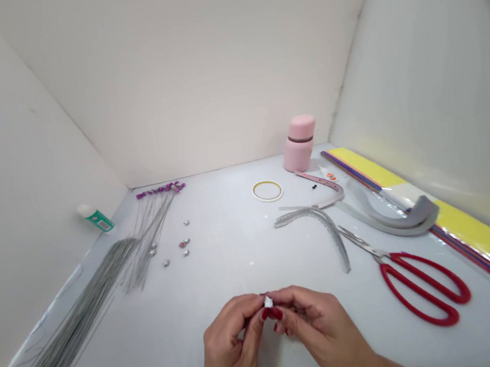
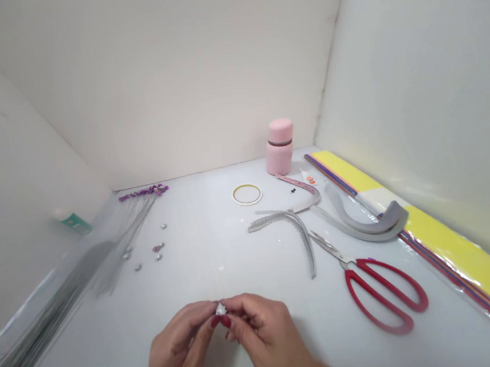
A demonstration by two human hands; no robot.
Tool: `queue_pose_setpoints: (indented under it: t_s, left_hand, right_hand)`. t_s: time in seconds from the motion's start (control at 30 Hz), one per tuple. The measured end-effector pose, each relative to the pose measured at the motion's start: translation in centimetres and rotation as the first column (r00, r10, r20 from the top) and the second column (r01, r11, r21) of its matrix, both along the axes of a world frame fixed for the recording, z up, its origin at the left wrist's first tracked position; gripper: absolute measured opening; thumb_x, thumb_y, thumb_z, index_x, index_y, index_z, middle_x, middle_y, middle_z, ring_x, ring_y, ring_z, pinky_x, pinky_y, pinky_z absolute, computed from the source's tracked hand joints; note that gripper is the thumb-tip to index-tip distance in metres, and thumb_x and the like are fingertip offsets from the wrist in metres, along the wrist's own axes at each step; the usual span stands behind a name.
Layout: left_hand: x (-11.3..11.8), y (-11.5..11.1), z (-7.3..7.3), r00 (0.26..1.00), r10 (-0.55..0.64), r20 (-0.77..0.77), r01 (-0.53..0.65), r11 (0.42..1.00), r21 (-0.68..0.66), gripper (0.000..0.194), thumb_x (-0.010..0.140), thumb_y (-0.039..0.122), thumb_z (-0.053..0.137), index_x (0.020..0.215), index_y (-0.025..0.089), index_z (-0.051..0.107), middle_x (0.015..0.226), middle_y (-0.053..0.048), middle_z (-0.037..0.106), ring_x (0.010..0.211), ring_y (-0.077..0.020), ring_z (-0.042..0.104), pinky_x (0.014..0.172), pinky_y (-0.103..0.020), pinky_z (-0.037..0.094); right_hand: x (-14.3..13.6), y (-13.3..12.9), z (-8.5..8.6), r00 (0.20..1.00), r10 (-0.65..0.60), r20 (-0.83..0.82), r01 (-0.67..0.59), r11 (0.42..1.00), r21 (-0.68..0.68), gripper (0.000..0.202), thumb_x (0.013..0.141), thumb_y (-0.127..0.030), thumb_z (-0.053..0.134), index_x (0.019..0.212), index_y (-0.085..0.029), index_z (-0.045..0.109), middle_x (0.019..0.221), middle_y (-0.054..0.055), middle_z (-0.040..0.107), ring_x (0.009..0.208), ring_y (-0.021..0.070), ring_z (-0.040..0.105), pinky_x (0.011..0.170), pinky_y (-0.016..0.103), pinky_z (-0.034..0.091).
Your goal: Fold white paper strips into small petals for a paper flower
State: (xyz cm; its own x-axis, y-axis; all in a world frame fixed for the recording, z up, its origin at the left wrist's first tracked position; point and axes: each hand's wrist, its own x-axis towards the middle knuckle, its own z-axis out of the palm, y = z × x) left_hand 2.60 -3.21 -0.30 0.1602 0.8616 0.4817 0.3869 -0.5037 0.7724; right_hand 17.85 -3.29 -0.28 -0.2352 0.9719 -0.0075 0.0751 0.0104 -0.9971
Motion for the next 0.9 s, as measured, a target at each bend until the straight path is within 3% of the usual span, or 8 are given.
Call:
queue_pose_setpoints:
  t_s: [0.27, 0.47, 0.9]
  left_hand:
    - [-0.1, -0.2, -0.1, 0.999, 0.006, -0.053, 0.003, 0.987, 0.162, 0.024, 0.073, 0.000, 0.055, 0.090, 0.014, 0.061, 0.080, -0.006, 0.069, 0.076, -0.0144, 0.064, 0.068, -0.021, 0.052]
    - [0.0, -0.3, 0.5, 1.000, -0.019, -0.008, 0.020, 0.997, 0.080, 0.020, 0.076, 0.002, 0.052, 0.088, 0.014, 0.063, 0.076, -0.006, 0.067, 0.072, -0.0132, 0.064, 0.065, -0.019, 0.051]
    - [-0.5, -0.2, -0.1, 0.996, 0.002, -0.094, 0.020, 0.971, 0.237, 0.026, 0.071, 0.001, 0.058, 0.091, 0.016, 0.059, 0.078, -0.007, 0.070, 0.073, -0.0159, 0.065, 0.066, -0.023, 0.054]
  right_hand:
    - [0.2, -0.1, -0.4, 0.992, 0.004, 0.126, -0.028, 0.980, 0.195, 0.021, 0.086, -0.023, 0.043, 0.097, -0.017, 0.060, 0.071, 0.004, 0.064, 0.063, 0.0140, 0.062, 0.060, 0.024, 0.050]
    - [0.2, 0.0, 0.2, 0.988, 0.025, 0.153, -0.061, 0.971, 0.232, 0.021, 0.086, -0.022, 0.044, 0.097, -0.018, 0.061, 0.073, 0.004, 0.065, 0.064, 0.0139, 0.062, 0.061, 0.023, 0.051]
    - [0.4, 0.0, 0.5, 0.987, 0.052, 0.152, -0.088, 0.968, 0.234, 0.023, 0.086, -0.020, 0.041, 0.097, -0.014, 0.060, 0.069, 0.005, 0.064, 0.060, 0.0135, 0.063, 0.058, 0.022, 0.051]
